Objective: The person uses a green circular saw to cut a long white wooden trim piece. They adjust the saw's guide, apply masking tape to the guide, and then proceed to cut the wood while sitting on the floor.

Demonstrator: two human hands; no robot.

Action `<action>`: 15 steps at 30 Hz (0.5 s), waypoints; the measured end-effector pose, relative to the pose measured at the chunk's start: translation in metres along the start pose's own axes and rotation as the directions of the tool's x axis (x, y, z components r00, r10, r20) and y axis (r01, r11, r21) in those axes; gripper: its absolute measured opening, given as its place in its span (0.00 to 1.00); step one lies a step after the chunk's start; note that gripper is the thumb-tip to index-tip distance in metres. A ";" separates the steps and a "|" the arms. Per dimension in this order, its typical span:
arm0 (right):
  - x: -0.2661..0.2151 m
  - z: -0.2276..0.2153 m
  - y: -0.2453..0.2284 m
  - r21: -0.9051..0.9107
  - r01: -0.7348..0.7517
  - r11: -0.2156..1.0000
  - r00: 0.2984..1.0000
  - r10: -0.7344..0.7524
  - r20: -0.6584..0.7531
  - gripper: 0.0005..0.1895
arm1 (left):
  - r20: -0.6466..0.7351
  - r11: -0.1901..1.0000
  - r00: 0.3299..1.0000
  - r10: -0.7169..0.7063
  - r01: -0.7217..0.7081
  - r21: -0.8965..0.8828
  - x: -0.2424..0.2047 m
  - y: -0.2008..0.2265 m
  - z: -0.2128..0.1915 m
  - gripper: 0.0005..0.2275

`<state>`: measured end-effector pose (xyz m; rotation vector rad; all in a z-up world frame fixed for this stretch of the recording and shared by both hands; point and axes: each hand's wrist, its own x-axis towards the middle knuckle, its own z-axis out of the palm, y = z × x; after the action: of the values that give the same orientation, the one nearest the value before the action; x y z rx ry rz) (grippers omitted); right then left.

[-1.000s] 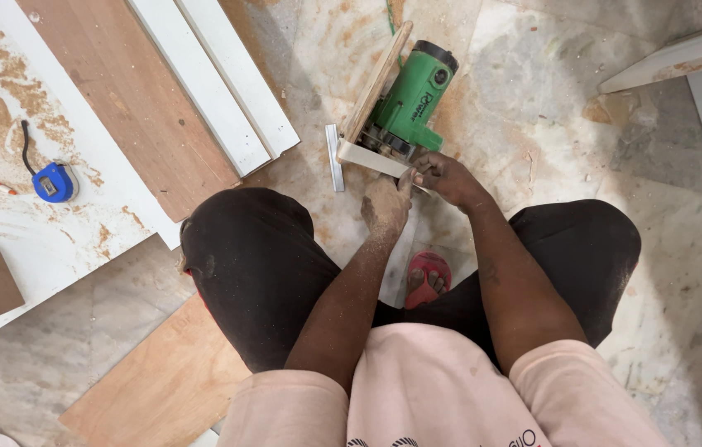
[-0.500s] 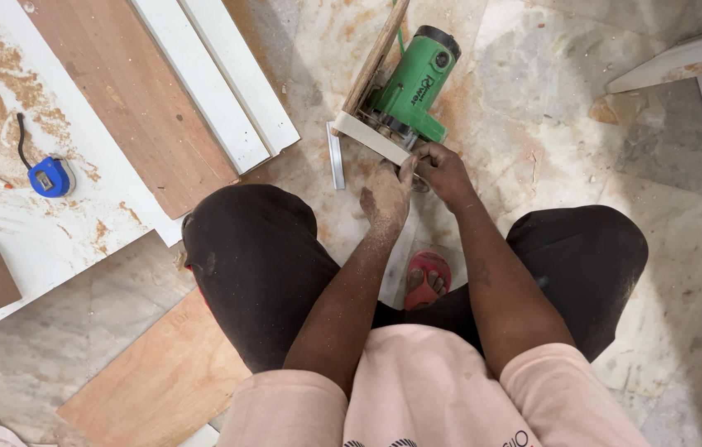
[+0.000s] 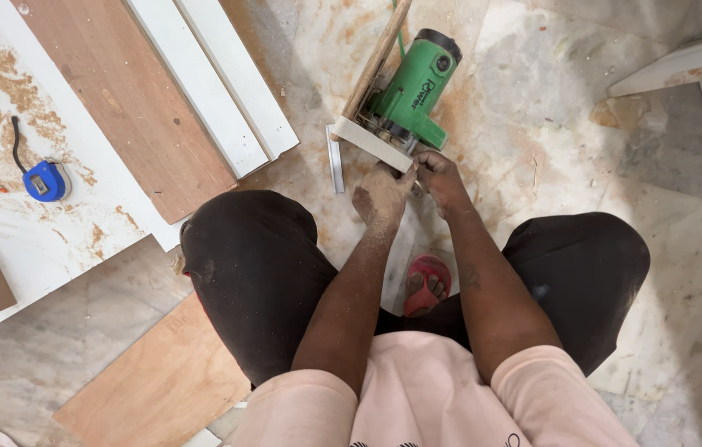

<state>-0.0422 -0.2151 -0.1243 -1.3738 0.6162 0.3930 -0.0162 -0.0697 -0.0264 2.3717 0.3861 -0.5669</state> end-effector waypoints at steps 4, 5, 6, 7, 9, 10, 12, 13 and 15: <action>0.002 0.002 -0.003 0.044 -0.185 0.982 0.982 0.186 -0.019 0.08 | -0.018 0.995 0.999 0.050 -0.048 0.091 0.003 -0.012 0.013 0.25; 0.001 0.002 -0.007 0.086 -0.249 0.965 0.968 0.250 0.002 0.09 | -0.023 0.995 0.998 0.067 -0.065 0.079 0.004 -0.016 0.018 0.25; 0.000 0.002 -0.011 0.125 -0.313 0.941 0.950 0.312 0.025 0.11 | -0.028 0.994 0.996 0.084 -0.082 0.067 0.005 -0.019 0.022 0.25; 0.002 0.002 -0.016 0.165 -0.372 0.914 0.928 0.368 0.051 0.13 | -0.025 0.996 0.996 0.084 -0.083 0.040 0.007 -0.022 0.026 0.25; 0.004 0.007 -0.022 0.251 -0.474 0.844 0.879 0.473 0.068 0.14 | -0.018 0.996 0.996 0.082 -0.082 -0.015 0.009 -0.030 0.034 0.24; 0.004 0.009 -0.024 0.292 -0.522 0.802 0.849 0.523 0.081 0.14 | 0.025 0.997 0.997 0.079 -0.080 0.016 0.013 -0.033 0.038 0.23; 0.007 0.027 -0.018 0.204 -0.629 0.750 0.768 0.640 0.015 0.11 | 0.108 0.994 0.992 0.070 -0.078 0.076 0.020 -0.036 0.042 0.21; 0.014 0.036 -0.013 0.161 -0.676 0.719 0.726 0.687 -0.017 0.10 | 0.081 0.993 0.993 0.080 -0.087 0.084 0.022 -0.035 0.041 0.21; 0.022 0.040 0.009 0.220 -0.645 0.732 0.731 0.675 -0.101 0.12 | 0.035 0.990 0.995 0.094 -0.097 0.104 0.015 -0.036 0.037 0.21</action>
<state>-0.0233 -0.1768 -0.1417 -0.9867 1.2745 0.7808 -0.0291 -0.0653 -0.0781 2.4646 0.2323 -0.5911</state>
